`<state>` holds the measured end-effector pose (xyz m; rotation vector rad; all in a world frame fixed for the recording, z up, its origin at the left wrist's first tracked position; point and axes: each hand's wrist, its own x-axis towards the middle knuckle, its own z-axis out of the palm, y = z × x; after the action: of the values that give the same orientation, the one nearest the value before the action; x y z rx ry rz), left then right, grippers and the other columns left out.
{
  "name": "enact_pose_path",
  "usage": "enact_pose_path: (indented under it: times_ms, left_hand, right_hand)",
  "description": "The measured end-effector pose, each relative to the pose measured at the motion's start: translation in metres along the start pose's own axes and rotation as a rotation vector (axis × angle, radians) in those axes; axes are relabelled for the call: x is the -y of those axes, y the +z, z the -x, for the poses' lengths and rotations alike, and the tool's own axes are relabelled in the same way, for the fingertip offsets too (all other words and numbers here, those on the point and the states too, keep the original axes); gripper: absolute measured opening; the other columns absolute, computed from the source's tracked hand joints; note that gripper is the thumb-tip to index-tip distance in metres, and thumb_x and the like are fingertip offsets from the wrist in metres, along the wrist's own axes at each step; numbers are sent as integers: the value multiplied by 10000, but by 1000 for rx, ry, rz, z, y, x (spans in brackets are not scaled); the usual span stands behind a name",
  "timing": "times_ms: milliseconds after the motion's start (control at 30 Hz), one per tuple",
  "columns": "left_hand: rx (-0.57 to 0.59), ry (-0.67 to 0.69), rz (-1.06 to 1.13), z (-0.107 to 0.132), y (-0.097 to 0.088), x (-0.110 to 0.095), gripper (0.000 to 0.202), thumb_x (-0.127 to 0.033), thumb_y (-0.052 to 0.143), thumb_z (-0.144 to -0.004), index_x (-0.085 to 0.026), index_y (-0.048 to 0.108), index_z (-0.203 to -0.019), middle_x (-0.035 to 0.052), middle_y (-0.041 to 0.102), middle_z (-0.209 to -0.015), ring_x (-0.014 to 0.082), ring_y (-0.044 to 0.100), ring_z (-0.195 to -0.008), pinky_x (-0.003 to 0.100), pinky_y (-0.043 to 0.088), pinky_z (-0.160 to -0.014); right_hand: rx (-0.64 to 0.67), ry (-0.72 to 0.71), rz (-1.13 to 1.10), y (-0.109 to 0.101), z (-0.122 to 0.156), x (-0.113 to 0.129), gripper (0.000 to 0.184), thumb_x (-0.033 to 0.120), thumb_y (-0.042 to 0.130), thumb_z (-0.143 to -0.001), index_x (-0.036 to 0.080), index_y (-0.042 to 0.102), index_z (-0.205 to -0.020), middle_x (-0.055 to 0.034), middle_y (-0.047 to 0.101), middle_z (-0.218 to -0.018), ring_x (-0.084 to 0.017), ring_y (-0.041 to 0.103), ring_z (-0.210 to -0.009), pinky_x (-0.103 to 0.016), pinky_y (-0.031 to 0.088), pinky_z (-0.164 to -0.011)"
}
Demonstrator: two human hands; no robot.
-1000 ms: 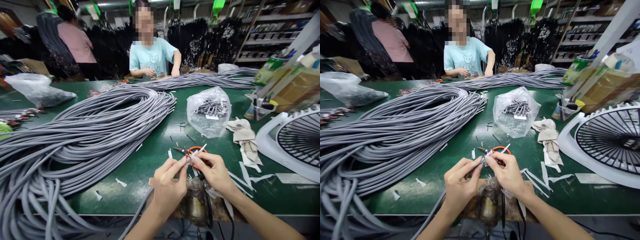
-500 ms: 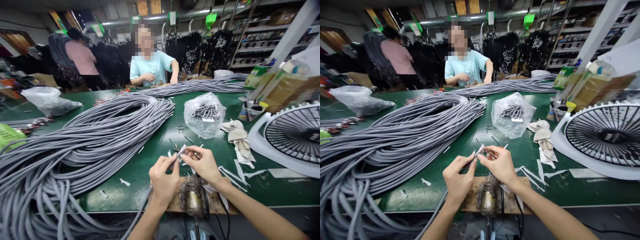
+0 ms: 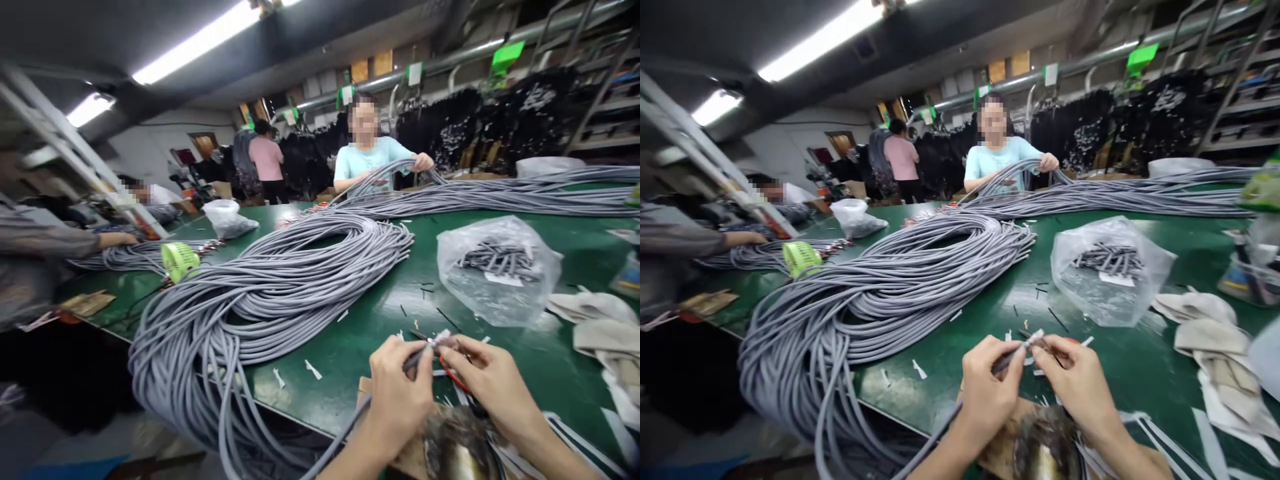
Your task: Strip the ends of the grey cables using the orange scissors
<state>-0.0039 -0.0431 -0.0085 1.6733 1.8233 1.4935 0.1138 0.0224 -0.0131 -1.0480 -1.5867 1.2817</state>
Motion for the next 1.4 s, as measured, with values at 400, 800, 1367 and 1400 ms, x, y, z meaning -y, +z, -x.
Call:
enact_pose_path:
  times_ms: [400, 800, 1367, 1400]
  left_hand:
    - [231, -209, 393, -2, -3, 6, 382, -395, 484, -821, -87, 672, -696, -3, 422, -510, 89, 338, -491, 225, 229, -461]
    - [599, -432, 1130, -10, -15, 13, 435, -488, 651, -687, -71, 542, -624, -50, 338, -492, -15, 177, -356, 194, 43, -357]
    - [186, -353, 965, -7, -6, 7, 271, -379, 506, -843, -134, 477, -730, -61, 348, -567, 6, 239, -394, 149, 171, -370]
    - [161, -322, 884, -6, -7, 8, 259, -373, 500, -847, -135, 493, -746, -60, 346, -568, 12, 247, -406, 151, 180, -378]
  right_hand:
    - [311, -27, -208, -13, 6, 6, 543, 440, 669, -640, 235, 581, -1135, -117, 655, -948, -231, 635, -730, -323, 519, -624]
    - [246, 79, -196, -13, -6, 31, 424, 339, 789, -508, 162, 682, -878, -78, 684, -648, -187, 618, -523, -271, 498, -479]
    - [78, -29, -653, 26, -5, 31, 347, 217, 744, -586, 190, 498, -830, -3, 651, -721, -92, 589, -545, -160, 428, -452]
    - [117, -28, -645, 24, -6, 33, 332, 215, 736, -589, 184, 497, -817, 6, 635, -712, -70, 556, -505, -141, 384, -410]
